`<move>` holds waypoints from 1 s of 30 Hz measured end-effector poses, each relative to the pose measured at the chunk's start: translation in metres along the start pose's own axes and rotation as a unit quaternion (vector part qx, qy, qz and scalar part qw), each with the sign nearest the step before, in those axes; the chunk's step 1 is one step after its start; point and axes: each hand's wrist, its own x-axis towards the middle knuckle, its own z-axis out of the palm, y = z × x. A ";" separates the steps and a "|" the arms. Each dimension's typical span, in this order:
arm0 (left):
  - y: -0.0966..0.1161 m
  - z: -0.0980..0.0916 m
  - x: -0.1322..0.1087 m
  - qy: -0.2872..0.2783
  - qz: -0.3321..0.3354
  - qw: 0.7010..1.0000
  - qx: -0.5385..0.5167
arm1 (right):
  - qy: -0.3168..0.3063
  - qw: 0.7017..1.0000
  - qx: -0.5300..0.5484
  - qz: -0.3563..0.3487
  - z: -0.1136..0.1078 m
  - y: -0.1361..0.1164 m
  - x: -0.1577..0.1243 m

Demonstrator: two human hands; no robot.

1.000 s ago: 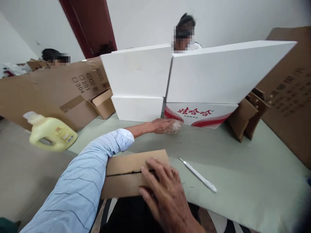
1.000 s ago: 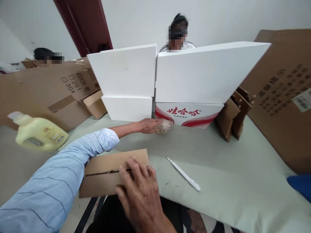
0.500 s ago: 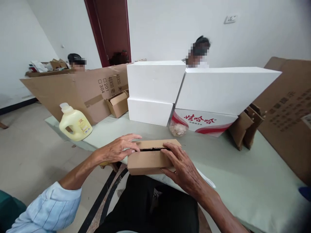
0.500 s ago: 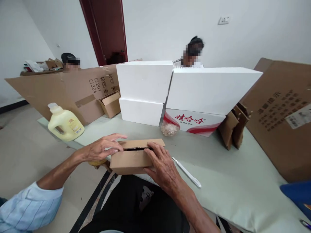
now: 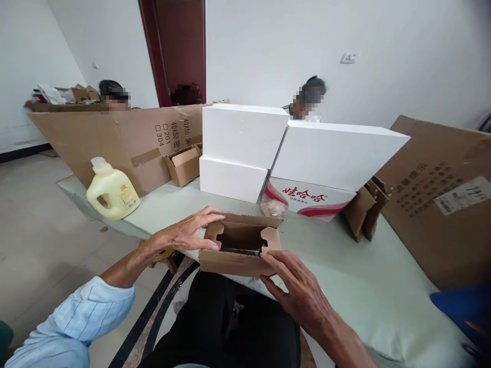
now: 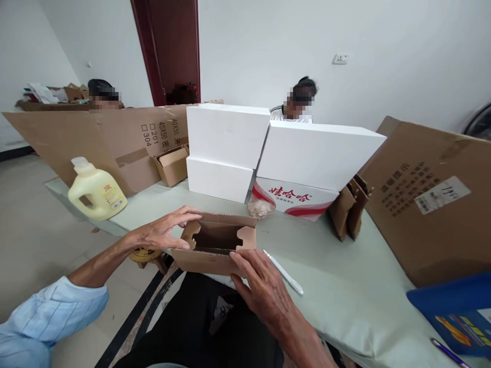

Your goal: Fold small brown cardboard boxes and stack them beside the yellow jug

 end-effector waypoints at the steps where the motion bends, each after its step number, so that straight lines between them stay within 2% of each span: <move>1: 0.001 -0.001 -0.001 -0.015 0.002 1.000 -0.002 | -0.020 0.999 0.027 0.006 -0.005 0.000 0.003; 4: 0.004 -0.004 -0.002 -0.062 0.005 0.998 0.009 | -0.122 0.988 0.092 0.017 -0.019 0.003 0.018; 8: 0.005 -0.006 -0.001 -0.115 -0.038 0.991 0.061 | -0.271 0.962 0.045 -0.007 -0.031 0.012 0.041; 10: 0.005 -0.008 0.002 -0.140 -0.051 0.985 0.090 | -0.316 0.949 0.002 -0.016 -0.031 0.016 0.047; 12: 0.004 -0.012 0.005 -0.166 -0.051 0.979 0.108 | -0.322 0.945 -0.046 -0.034 -0.029 0.020 0.050; 16: -0.004 -0.018 0.009 -0.193 -0.011 0.978 0.082 | -0.246 0.963 -0.091 -0.055 -0.025 0.029 0.041; 19: -0.014 -0.014 0.007 -0.155 0.024 0.987 0.027 | -0.156 0.985 -0.071 -0.016 -0.025 0.038 0.026; 22: -0.023 -0.001 0.000 -0.069 0.017 0.997 0.003 | -0.056 0.997 -0.026 0.036 -0.021 0.046 0.009; 25: -0.031 0.017 -0.007 0.022 0.003 0.999 -0.024 | 0.030 0.996 0.024 0.081 -0.013 0.051 -0.006; 28: -0.038 0.033 -0.007 0.116 -0.009 0.991 -0.069 | 0.076 0.987 0.067 0.124 -0.007 0.053 -0.014; 30: -0.045 0.041 -0.003 0.201 -0.023 0.975 -0.093 | 0.103 0.979 0.086 0.153 -0.003 0.053 -0.018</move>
